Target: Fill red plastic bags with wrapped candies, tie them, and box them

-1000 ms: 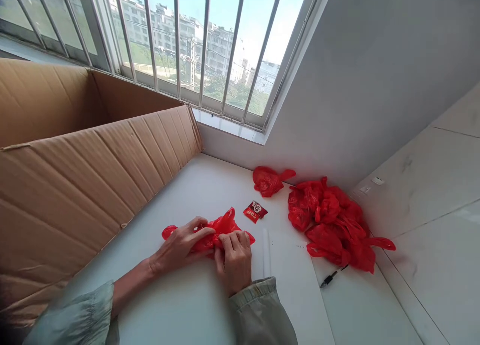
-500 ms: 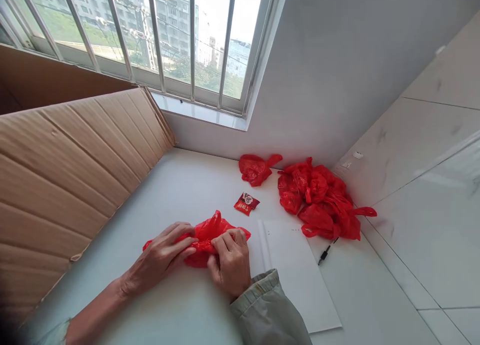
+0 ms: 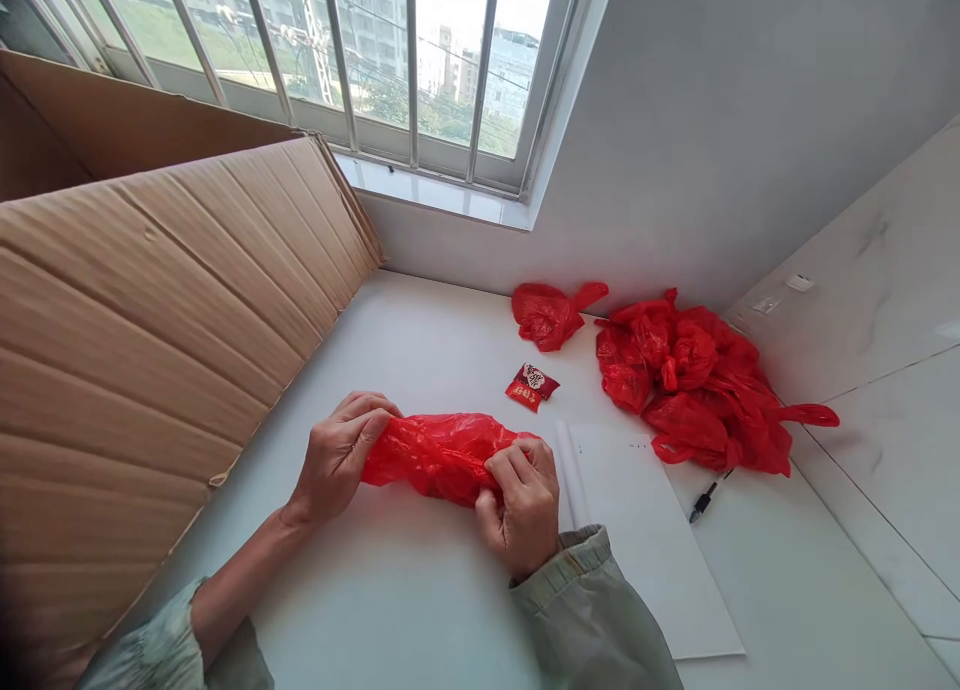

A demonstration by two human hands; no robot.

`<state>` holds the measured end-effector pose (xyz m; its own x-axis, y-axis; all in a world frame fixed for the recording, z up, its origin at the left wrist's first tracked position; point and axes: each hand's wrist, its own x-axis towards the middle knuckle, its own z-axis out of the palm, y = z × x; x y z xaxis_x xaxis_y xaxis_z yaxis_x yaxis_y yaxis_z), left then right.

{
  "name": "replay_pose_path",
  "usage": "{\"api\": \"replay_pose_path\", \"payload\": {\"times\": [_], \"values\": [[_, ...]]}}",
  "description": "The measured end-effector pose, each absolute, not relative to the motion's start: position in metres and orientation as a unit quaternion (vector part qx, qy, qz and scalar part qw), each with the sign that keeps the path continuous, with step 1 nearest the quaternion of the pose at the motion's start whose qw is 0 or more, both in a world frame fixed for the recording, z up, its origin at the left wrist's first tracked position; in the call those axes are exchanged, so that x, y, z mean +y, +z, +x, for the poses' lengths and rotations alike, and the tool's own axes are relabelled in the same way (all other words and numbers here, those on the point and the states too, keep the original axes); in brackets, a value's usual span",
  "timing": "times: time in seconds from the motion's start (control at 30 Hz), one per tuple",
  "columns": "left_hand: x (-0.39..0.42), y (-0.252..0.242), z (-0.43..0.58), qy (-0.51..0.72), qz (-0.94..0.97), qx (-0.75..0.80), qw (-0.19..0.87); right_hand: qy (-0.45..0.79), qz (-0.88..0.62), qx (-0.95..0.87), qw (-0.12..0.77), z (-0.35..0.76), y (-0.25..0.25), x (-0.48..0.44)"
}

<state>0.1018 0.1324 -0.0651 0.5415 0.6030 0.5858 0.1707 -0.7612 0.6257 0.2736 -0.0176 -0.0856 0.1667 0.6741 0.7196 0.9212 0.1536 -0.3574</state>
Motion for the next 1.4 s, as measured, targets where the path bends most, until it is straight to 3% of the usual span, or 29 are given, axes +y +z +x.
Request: {"api": "replay_pose_path", "payload": {"times": [0.07,0.17,0.27,0.33,0.47,0.63,0.83,0.9,1.07,1.13,1.2,1.3,1.4], "values": [[0.128,-0.062,0.100,0.434,0.846,0.228,0.209,-0.155,-0.633,-0.630,0.423,0.273,-0.084,-0.017],[0.117,-0.057,0.099,0.436,0.889,0.104,0.096,-0.169,-0.637,-0.637,0.400,0.270,-0.079,-0.016],[0.108,-0.054,0.102,0.368,0.930,-0.011,0.004,-0.194,-0.637,-0.650,0.366,0.269,-0.076,-0.015],[0.106,-0.054,0.104,0.329,0.944,-0.027,-0.002,-0.214,-0.633,-0.652,0.358,0.268,-0.076,-0.015],[0.115,-0.052,0.102,0.375,0.918,0.036,0.121,-0.224,-0.637,-0.626,0.391,0.271,-0.077,-0.016],[0.126,-0.047,0.098,0.517,0.688,0.299,0.411,-0.157,-0.661,-0.531,0.507,0.282,-0.077,-0.016],[0.120,-0.048,0.099,0.556,0.621,0.315,0.454,-0.016,-0.648,-0.485,0.587,0.276,-0.079,-0.021],[0.115,-0.047,0.097,0.560,0.676,0.283,0.386,-0.010,-0.636,-0.508,0.581,0.271,-0.077,-0.023],[0.105,-0.041,0.092,0.526,0.825,0.205,0.020,-0.132,-0.596,-0.627,0.484,0.267,-0.071,-0.024],[0.103,-0.038,0.091,0.521,0.826,0.213,-0.026,-0.161,-0.596,-0.617,0.488,0.270,-0.071,-0.025],[0.102,-0.035,0.090,0.534,0.806,0.253,0.019,-0.144,-0.596,-0.581,0.536,0.275,-0.073,-0.026],[0.103,-0.029,0.090,0.559,0.732,0.347,0.177,-0.087,-0.579,-0.539,0.605,0.280,-0.075,-0.025],[0.104,-0.023,0.091,0.581,0.645,0.383,0.315,-0.011,-0.557,-0.555,0.618,0.284,-0.071,-0.023]]}}
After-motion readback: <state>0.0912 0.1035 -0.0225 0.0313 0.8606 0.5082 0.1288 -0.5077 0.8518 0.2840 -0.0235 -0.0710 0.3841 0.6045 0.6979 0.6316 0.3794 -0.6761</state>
